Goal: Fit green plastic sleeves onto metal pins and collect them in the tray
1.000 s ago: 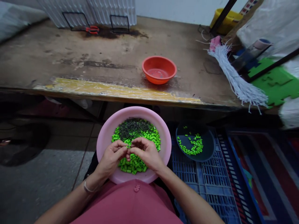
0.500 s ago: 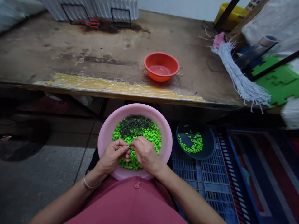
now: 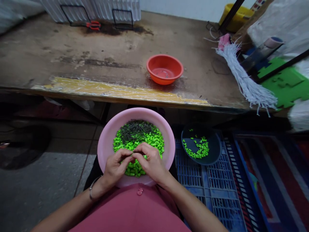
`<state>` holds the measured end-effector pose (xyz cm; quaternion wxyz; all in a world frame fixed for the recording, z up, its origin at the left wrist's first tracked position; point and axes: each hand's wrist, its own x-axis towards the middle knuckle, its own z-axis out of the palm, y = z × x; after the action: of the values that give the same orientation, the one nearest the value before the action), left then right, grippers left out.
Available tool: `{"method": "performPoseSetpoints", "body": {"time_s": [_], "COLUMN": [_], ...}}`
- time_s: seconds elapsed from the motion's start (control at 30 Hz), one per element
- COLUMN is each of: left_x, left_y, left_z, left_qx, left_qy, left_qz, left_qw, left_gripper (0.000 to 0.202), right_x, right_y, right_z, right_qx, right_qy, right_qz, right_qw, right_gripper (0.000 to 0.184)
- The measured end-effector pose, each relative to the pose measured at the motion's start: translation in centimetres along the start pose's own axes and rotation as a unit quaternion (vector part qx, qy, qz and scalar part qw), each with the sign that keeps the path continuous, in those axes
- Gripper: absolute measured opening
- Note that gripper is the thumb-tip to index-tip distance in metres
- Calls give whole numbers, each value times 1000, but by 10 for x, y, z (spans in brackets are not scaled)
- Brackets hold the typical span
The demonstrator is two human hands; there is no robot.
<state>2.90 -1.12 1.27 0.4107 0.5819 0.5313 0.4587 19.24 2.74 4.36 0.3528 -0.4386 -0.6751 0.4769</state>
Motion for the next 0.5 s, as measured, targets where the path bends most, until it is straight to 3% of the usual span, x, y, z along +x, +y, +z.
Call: {"method": "performPoseSetpoints", "body": {"time_s": [0.1, 0.17, 0.27, 0.33, 0.4, 0.47, 0.5], "left_x": [0, 1, 10, 18, 26, 32, 34], "left_y": [2, 2, -3, -9, -16, -21, -23], "left_z": [0, -1, -8, -15, -20, -22, -22], "left_qx": [12, 10, 54, 142, 234, 306, 335], "left_qy": [-39, -99, -176, -196, -216, -246, -262], "left_qz": [8, 8, -1, 3, 10, 13, 16], "left_qw": [999, 995, 983, 970, 948, 920, 905], "left_gripper": [5, 19, 27, 18, 10, 11, 14], "right_x": [-4, -10, -21, -31, -43, -56, -62], "right_y": [-5, -9, -8, 9, 41, 81, 99], "right_z": [-2, -9, -41, -77, -119, -158, -175], "right_qx": [41, 65, 15, -81, -177, -260, -279], "right_qy": [-3, 15, 154, 314, 435, 454, 449], "right_qz": [56, 79, 71, 63, 102, 181, 199], "right_qw": [998, 995, 985, 944, 877, 833, 825], "right_gripper": [1, 4, 8, 15, 26, 34, 36]}}
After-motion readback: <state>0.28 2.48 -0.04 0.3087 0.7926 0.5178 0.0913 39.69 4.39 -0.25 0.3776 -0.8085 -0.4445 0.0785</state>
